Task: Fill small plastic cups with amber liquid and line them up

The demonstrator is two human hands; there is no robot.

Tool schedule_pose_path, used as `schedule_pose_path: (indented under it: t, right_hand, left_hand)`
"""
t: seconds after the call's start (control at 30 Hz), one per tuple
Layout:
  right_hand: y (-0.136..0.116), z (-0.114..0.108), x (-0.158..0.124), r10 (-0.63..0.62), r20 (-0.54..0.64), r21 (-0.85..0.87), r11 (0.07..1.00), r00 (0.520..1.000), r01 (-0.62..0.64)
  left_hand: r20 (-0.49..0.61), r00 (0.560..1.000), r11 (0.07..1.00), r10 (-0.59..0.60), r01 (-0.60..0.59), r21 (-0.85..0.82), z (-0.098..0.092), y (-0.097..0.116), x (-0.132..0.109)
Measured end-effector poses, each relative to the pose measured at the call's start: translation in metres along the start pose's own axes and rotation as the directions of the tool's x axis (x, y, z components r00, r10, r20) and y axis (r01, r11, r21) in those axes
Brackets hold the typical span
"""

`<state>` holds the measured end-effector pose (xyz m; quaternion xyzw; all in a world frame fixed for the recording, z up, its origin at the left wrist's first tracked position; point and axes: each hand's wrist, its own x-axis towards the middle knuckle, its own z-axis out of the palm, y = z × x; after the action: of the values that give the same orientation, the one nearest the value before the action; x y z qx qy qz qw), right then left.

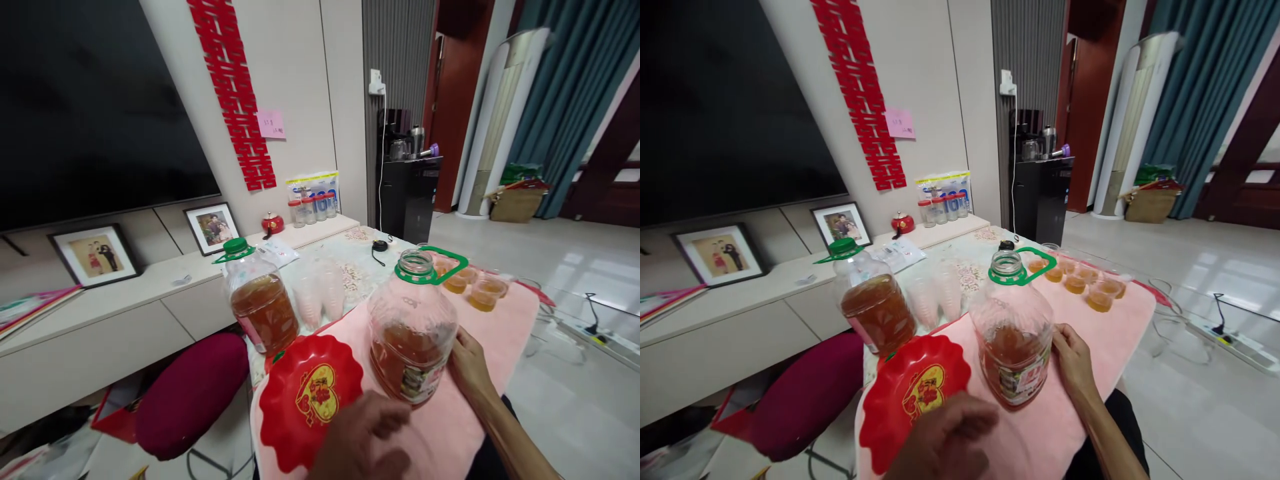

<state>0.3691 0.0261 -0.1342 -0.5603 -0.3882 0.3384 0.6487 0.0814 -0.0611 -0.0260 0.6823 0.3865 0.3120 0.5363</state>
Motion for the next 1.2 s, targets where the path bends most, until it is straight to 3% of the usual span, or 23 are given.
schedule_pose_path:
  t: [0.03,0.07,0.17,0.27,0.37,0.53,0.7,0.93,1.2]
  right_hand:
    - [0.000,0.000,0.000,-0.003,-0.004,-0.008,1.000,1.000,0.003]
    - [0.000,0.001,0.000,-0.007,-0.008,-0.015,1.000,1.000,0.007]
    - [-0.001,0.002,0.000,-0.011,-0.019,-0.030,0.999,1.000,0.010]
    - [0.001,0.002,0.001,-0.004,-0.017,-0.025,1.000,1.000,0.004]
    - [0.002,0.003,0.003,-0.002,-0.005,-0.013,1.000,1.000,0.002]
    - [0.002,0.003,0.003,-0.014,0.011,-0.012,1.000,1.000,0.014]
    - [0.000,0.003,0.002,-0.016,0.018,-0.003,1.000,1.000,0.016]
    - [0.003,0.003,0.002,-0.003,0.032,0.013,1.000,0.999,0.003]
    - [0.009,0.002,0.004,-0.008,0.046,0.018,1.000,0.999,0.007]
  left_hand:
    - [-0.029,0.989,0.964,0.147,-0.137,0.228,-0.018,0.011,0.006]
    - [-0.062,0.974,0.900,0.220,-0.178,0.397,-0.036,0.021,0.013]
    - [-0.090,0.949,0.698,0.303,-0.156,0.699,-0.082,0.046,0.045]
    - [-0.105,0.953,0.603,0.282,-0.091,0.793,-0.113,0.063,0.083]
    - [-0.120,0.973,0.505,0.199,0.003,0.863,-0.129,0.073,0.117]
    - [-0.061,0.998,0.344,0.005,0.055,0.937,-0.139,0.075,0.157]
    - [-0.041,0.988,0.253,-0.146,0.077,0.964,-0.141,0.067,0.173]
    - [-0.059,0.985,0.263,-0.165,0.102,0.959,-0.140,0.066,0.175]
    - [-0.087,0.992,0.284,-0.097,0.111,0.952,-0.140,0.064,0.173]
